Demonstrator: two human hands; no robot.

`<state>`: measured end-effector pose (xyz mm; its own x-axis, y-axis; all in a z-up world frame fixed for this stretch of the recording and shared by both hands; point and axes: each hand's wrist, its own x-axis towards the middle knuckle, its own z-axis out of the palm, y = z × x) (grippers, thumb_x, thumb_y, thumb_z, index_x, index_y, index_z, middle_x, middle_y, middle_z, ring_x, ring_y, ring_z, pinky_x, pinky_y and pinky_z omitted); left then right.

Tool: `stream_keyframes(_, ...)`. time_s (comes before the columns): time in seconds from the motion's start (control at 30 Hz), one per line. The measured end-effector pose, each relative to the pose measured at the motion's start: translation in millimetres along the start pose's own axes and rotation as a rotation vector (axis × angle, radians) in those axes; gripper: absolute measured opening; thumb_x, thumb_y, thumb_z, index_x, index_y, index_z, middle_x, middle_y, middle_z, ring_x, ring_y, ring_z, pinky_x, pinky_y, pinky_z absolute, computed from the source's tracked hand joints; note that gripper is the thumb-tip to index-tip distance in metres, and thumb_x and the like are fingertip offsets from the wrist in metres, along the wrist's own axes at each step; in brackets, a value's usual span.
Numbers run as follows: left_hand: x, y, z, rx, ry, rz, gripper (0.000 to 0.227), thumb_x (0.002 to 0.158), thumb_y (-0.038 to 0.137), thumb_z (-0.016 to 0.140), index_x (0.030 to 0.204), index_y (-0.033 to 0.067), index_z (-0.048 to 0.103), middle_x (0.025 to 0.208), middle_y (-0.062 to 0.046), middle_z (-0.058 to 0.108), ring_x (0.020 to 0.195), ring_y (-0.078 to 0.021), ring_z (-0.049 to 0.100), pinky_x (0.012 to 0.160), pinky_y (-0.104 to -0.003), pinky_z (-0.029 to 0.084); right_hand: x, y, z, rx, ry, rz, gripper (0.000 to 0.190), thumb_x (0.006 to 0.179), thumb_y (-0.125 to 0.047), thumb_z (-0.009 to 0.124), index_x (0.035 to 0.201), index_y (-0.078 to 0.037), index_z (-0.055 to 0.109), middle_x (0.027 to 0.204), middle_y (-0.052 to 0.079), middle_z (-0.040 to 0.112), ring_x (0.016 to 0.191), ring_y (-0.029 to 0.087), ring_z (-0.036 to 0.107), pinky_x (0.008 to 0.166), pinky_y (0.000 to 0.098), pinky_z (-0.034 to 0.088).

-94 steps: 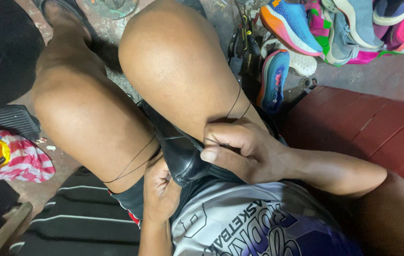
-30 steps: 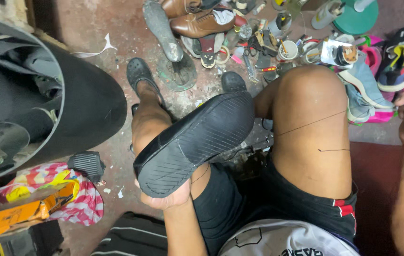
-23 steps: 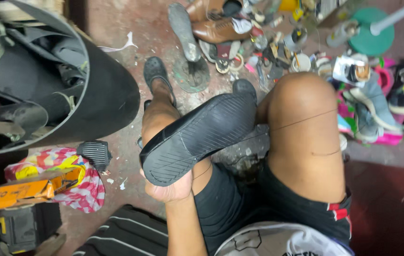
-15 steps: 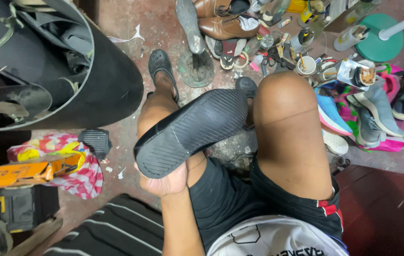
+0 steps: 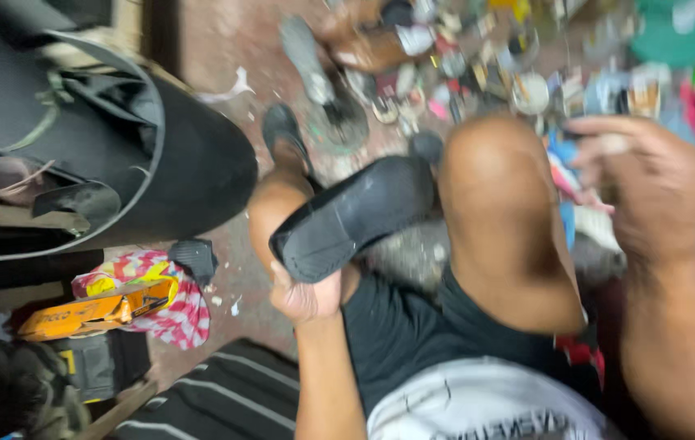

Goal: The person sits on the floor and sews a black shoe using a needle and thread. They repeatedly pass the needle through the shoe's sole and upper, pulling the thread tight to secure the seam.

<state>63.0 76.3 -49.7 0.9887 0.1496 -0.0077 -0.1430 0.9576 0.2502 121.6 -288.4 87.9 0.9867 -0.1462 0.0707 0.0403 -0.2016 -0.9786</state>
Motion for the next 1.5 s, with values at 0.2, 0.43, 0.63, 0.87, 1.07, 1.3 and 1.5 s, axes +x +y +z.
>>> stream_keyframes(0.2,1,-8,7,0.081,-0.019,-0.055,0.07,0.094,0.036,0.073,0.146,-0.0067,0.052,0.154,-0.025,0.05,0.146,-0.0428,0.042,0.122,-0.063,0.026,-28,-54,73,-0.171,-0.439,-0.214,0.025,0.093,-0.003,0.063,0.114,-0.007,0.075,0.096,0.003,0.08,0.083,0.012,0.078,0.077,0.0283,0.059)
stream_keyframes(0.43,-13,-14,-4,0.052,-0.036,0.029,0.053,0.102,0.028,0.071,0.141,-0.0044,0.059,0.146,-0.024,0.059,0.139,-0.0415,0.054,0.123,-0.058,0.035,-28,-68,135,-0.017,-0.617,-0.266,0.024,0.091,-0.001,0.068,0.114,-0.003,0.073,0.089,0.008,0.073,0.076,0.018,0.071,0.068,0.0298,0.056)
stream_keyframes(0.63,-20,-9,-8,0.066,-0.058,0.043,0.052,0.099,0.024,0.071,0.14,-0.0067,0.06,0.141,-0.024,0.063,0.134,-0.0407,0.06,0.121,-0.057,0.04,-28,-69,149,0.092,-0.67,-0.253,0.028,0.094,0.003,0.064,0.12,-0.003,0.072,0.09,0.008,0.072,0.08,0.017,0.074,0.07,0.0285,0.058)
stream_keyframes(0.87,-21,-3,0,0.134,-0.1,0.011,0.054,0.098,0.022,0.073,0.139,-0.011,0.058,0.137,-0.029,0.065,0.127,-0.0416,0.065,0.114,-0.055,0.047,-35,-67,144,0.023,-0.66,-0.213,0.028,0.09,0.003,0.066,0.116,-0.004,0.074,0.085,0.009,0.073,0.072,0.016,0.072,0.064,0.0276,0.056)
stream_keyframes(1.07,-21,0,7,0.152,-0.145,0.018,0.051,0.095,0.017,0.075,0.135,-0.0118,0.061,0.133,-0.03,0.067,0.123,-0.039,0.068,0.111,-0.051,0.05,-34,-75,142,-0.035,-0.673,-0.2,0.027,0.088,0.0,0.07,0.114,-0.004,0.076,0.082,0.009,0.072,0.066,0.016,0.07,0.059,0.0279,0.054)
stream_keyframes(1.3,-21,1,12,0.176,-0.181,-0.021,0.044,0.093,0.015,0.073,0.125,-0.0152,0.066,0.126,-0.03,0.07,0.117,-0.0366,0.071,0.109,-0.047,0.052,-32,-76,138,-0.034,-0.681,-0.22,0.027,0.089,0.001,0.068,0.116,-0.003,0.074,0.086,0.009,0.072,0.073,0.016,0.073,0.063,0.0273,0.057)
stream_keyframes(1.5,-17,2,13,0.222,-0.216,0.009,0.04,0.094,0.014,0.072,0.122,-0.0144,0.068,0.124,-0.029,0.071,0.116,-0.0351,0.071,0.108,-0.046,0.052,-30,-73,133,-0.042,-0.704,-0.197,0.028,0.091,0.002,0.065,0.116,-0.004,0.074,0.082,0.007,0.071,0.07,0.015,0.072,0.062,0.0276,0.057)
